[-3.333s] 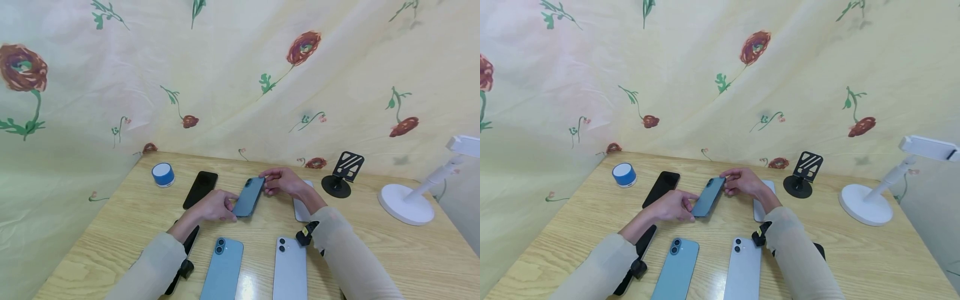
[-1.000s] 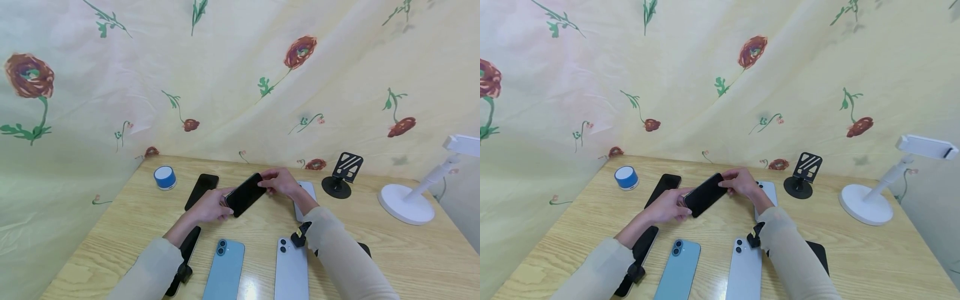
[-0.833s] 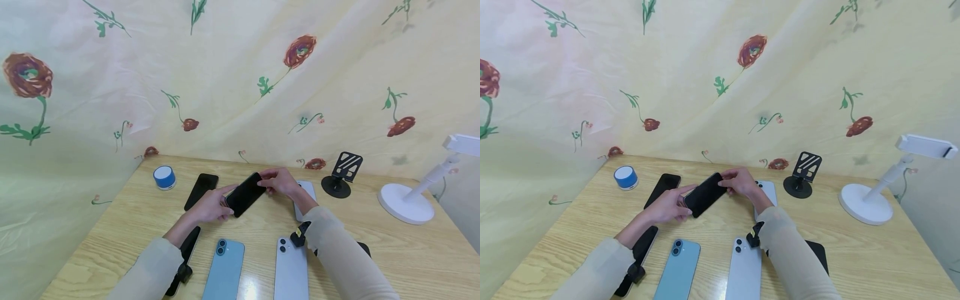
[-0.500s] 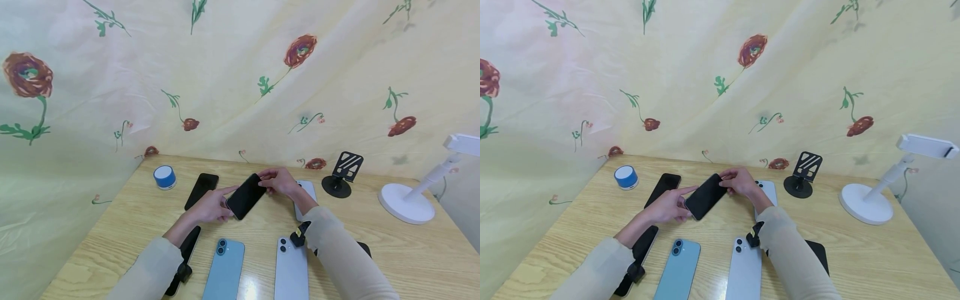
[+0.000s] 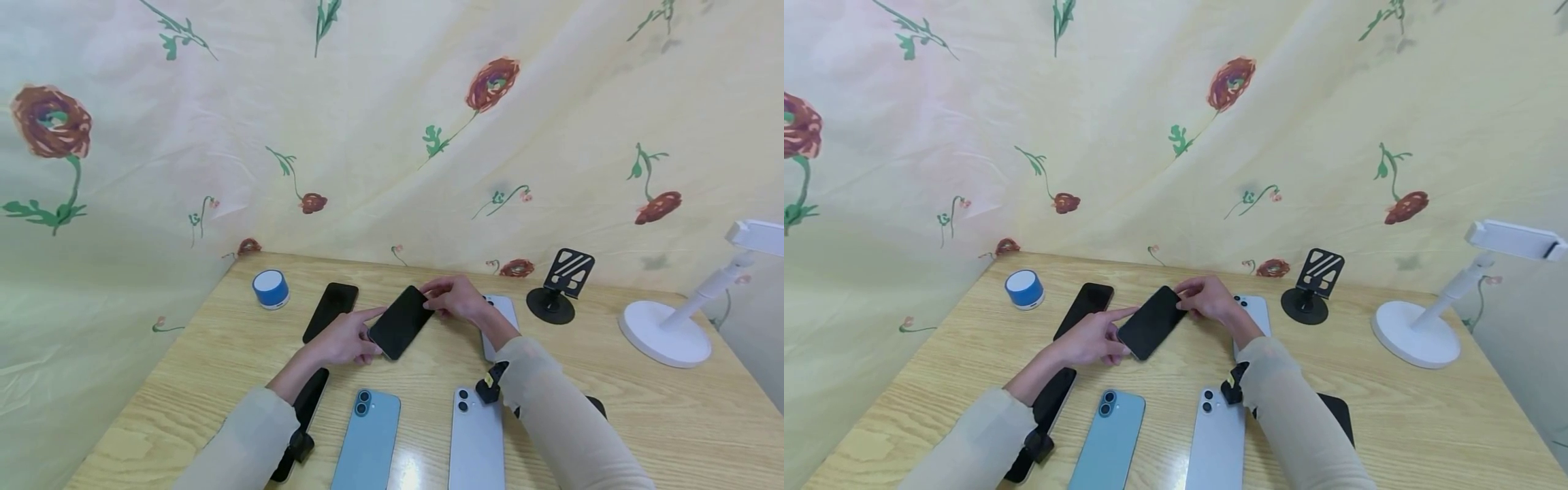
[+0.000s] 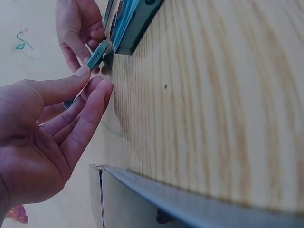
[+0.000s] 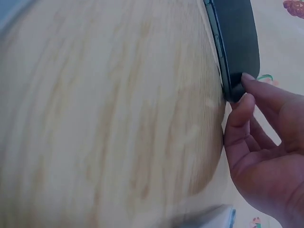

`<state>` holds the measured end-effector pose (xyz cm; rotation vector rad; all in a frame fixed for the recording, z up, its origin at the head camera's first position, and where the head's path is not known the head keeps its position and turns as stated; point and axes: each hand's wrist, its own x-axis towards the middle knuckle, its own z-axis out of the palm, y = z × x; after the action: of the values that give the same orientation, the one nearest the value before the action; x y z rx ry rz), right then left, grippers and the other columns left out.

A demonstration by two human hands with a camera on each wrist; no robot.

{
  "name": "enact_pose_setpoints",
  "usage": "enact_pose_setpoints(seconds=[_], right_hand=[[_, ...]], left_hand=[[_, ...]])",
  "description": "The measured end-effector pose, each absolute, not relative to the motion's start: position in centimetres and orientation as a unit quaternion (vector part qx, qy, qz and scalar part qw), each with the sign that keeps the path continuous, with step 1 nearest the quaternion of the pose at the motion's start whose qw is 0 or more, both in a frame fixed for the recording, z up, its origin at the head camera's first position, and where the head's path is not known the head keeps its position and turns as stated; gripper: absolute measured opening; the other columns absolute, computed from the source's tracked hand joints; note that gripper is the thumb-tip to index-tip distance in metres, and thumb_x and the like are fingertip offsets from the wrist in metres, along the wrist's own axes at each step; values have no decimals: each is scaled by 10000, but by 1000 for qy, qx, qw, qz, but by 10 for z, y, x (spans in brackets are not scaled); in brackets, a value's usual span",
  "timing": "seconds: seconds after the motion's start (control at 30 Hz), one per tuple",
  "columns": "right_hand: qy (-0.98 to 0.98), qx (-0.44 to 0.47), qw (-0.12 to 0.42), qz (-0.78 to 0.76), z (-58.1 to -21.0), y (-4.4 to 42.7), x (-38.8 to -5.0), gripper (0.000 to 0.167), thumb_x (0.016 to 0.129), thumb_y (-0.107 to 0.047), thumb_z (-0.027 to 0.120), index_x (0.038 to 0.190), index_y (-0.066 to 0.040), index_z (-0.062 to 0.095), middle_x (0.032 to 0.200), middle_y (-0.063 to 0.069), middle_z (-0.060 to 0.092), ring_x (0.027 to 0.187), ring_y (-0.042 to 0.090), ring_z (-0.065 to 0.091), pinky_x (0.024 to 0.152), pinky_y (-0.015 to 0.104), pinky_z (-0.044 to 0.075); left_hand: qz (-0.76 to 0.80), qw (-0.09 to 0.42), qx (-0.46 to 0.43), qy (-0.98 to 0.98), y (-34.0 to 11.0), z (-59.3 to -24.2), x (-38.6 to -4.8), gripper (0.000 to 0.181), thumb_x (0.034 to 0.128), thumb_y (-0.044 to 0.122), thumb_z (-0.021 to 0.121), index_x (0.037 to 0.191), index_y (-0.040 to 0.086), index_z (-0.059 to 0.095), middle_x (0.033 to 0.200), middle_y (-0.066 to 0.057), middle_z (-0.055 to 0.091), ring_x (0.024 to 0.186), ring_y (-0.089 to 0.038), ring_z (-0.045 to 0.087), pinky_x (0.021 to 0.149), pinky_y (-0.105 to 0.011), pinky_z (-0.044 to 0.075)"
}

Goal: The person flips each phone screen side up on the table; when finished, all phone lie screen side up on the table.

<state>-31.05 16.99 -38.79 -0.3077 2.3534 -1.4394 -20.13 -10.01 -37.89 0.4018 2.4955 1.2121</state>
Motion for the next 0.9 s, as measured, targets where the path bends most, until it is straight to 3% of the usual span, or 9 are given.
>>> enact_pose_setpoints(seconds=[0.13,0.3,0.9], right_hand=[[841,-129,191,-489,-386,174,-310,433,927,-35,786,1353,-62,712,920,54,591,636,153,519,550,249,404],[850,-141,202,-465,-386,178,-310,511,915,-29,801,1408,-94,684,897,55,571,642,158,507,548,240,403],[867,-143,207,-431,-388,178,-312,451,912,-45,815,1342,-51,678,1001,87,599,700,178,524,577,262,409]], left_hand=[[424,166,141,879,-101,-380,-201,769,985,34,724,1655,133,359,721,-35,697,620,-146,679,674,-285,613],[427,168,135,878,-101,-381,-201,768,985,33,724,1654,136,362,724,-39,692,616,-144,673,670,-285,610],[430,178,123,877,-98,-379,-200,777,982,29,724,1656,136,352,733,-45,694,606,-144,667,647,-290,610]])
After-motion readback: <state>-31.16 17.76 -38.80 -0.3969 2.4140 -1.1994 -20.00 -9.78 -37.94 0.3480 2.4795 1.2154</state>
